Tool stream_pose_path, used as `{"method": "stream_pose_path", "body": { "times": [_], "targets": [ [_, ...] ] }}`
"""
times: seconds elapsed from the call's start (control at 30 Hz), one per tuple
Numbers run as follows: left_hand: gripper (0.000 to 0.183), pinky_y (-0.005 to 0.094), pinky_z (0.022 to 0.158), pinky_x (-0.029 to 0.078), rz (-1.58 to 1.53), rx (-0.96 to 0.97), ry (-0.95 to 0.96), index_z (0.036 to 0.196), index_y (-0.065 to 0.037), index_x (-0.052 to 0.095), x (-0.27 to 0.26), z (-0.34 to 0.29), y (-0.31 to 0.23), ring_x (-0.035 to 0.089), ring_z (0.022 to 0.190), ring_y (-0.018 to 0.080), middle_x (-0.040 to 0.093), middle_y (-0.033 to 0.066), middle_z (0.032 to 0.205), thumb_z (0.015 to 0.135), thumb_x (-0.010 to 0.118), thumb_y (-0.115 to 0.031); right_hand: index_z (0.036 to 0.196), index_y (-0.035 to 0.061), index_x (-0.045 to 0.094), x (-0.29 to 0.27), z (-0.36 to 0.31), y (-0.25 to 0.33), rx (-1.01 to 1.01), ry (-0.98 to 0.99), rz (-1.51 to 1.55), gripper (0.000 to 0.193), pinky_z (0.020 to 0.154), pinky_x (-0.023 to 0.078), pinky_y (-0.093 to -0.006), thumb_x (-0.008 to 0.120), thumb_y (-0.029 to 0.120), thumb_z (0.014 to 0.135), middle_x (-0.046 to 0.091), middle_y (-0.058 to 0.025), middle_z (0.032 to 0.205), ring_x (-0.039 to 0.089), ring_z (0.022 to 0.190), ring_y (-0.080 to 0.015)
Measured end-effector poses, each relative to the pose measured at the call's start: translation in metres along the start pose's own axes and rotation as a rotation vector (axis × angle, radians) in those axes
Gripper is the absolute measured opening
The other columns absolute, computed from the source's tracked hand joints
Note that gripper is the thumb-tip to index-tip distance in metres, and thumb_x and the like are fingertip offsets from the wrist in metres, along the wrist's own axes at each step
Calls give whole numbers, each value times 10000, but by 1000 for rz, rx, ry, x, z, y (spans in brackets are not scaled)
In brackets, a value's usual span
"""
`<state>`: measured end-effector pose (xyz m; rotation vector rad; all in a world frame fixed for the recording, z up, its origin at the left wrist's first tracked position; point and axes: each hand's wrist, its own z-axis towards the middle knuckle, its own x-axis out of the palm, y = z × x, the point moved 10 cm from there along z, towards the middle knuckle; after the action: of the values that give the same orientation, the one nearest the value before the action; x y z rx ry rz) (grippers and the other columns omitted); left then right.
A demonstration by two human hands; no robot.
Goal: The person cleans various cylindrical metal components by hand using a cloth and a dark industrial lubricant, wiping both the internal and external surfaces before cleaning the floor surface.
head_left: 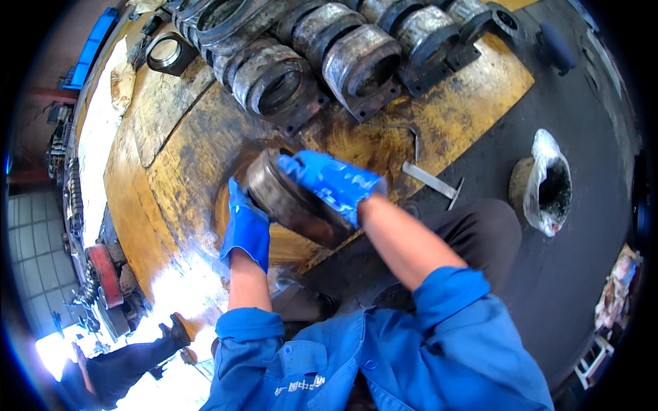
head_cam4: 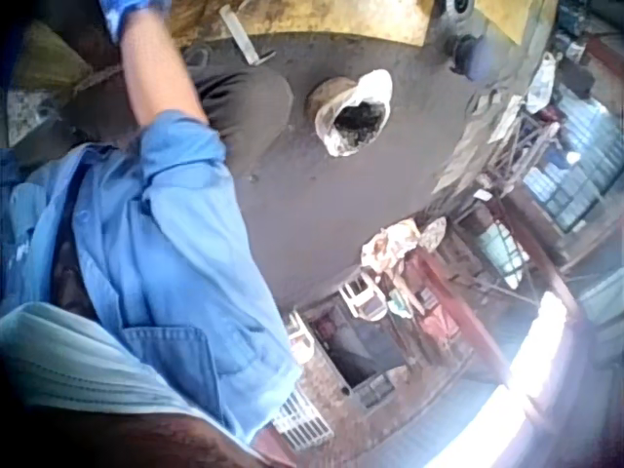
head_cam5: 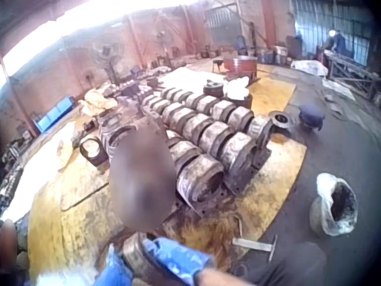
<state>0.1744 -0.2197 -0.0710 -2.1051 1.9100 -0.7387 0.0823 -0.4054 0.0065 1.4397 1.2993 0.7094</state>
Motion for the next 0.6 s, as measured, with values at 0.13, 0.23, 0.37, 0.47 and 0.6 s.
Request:
{"method": "stream_pose_path", "body": {
  "times": [0.13, 0.23, 0.37, 0.47, 0.6],
  "targets": [
    [729, 443, 987, 538, 131, 280, 76, 1363, -44, 639, -30, 80, -13, 661, 1165, 278, 690, 135, 1316, 1002, 516, -665, 1262, 21, 698, -2, 13, -44, -40, 281, -253, 748, 1004, 521, -466, 693, 652, 861, 710, -260, 1230, 673, 1182, -405],
    [595, 465, 920, 586, 127, 338, 163, 1256, -22, 693, -37, 146, -14, 713, 1018, 312, 745, 144, 1173, 994, 636, -553, 1293, 80, 684, 50, 17, -84, -93, 382, -736, 665, 1015, 492, -503, 789, 519, 804, 708, -210, 1238, 648, 1216, -382],
    [573, 472, 940, 581, 220, 346, 86, 1268, -7, 688, -18, 163, -36, 712, 1029, 320, 745, 141, 1183, 990, 678, -508, 1197, 143, 740, 73, 55, -110, -37, 217, -1134, 366, 998, 477, -496, 751, 261, 851, 741, -97, 1192, 674, 1187, -304],
    [547, 417, 933, 576, 162, 262, -55, 1275, -2, 677, -19, 157, -23, 718, 1027, 283, 744, 135, 1179, 1027, 625, -486, 1150, 192, 788, 85, 67, -128, 14, 358, -1175, 251, 992, 471, -505, 643, 182, 946, 760, -43, 1220, 706, 1163, -277],
    [524, 459, 923, 572, 157, 342, 151, 1229, -12, 700, -33, 179, -37, 710, 989, 311, 746, 143, 1156, 1008, 665, -486, 1222, 212, 768, 87, 66, -111, 17, 485, -1138, 292, 994, 488, -499, 638, 184, 963, 743, -61, 1273, 693, 1210, -269]
  ]
}}
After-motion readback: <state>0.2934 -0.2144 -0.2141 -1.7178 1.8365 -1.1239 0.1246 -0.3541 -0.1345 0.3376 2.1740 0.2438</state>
